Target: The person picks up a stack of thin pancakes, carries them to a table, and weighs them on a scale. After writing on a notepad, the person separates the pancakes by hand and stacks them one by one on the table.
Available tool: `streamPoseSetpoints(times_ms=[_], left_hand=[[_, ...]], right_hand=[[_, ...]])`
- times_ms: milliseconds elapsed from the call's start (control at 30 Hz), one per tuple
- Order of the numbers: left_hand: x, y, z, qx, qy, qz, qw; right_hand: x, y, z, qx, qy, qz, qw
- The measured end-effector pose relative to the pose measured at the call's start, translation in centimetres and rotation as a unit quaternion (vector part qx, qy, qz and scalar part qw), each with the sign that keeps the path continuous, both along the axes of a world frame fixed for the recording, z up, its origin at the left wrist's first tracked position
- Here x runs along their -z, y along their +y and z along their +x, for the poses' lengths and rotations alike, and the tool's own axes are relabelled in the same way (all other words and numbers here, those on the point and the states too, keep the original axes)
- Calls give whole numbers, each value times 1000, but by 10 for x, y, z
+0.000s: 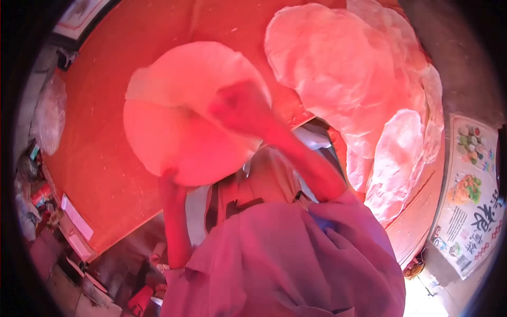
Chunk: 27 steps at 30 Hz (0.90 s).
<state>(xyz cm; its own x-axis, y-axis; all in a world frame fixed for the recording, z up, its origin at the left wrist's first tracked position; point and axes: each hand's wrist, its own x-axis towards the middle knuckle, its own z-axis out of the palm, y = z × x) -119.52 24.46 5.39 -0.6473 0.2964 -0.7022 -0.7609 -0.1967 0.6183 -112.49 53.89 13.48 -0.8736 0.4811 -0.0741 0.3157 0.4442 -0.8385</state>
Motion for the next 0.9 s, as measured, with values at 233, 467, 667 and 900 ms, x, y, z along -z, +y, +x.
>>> streamPoseSetpoints(times_ms=[233, 467, 667, 900], left_hand=[[22, -7, 2, -29, -24, 34, 999], [12, -12, 3, -28, -37, 45, 998], [-49, 17, 4, 96, 49, 180, 978], [-55, 35, -5, 171, 116, 127, 970]], right_hand=[[-82, 242, 68, 127, 116, -22, 985], [-41, 330, 128, 178, 276, -77, 941], [10, 73, 70, 8, 130, -137, 982], [1, -52, 23, -185, 54, -139, 971]])
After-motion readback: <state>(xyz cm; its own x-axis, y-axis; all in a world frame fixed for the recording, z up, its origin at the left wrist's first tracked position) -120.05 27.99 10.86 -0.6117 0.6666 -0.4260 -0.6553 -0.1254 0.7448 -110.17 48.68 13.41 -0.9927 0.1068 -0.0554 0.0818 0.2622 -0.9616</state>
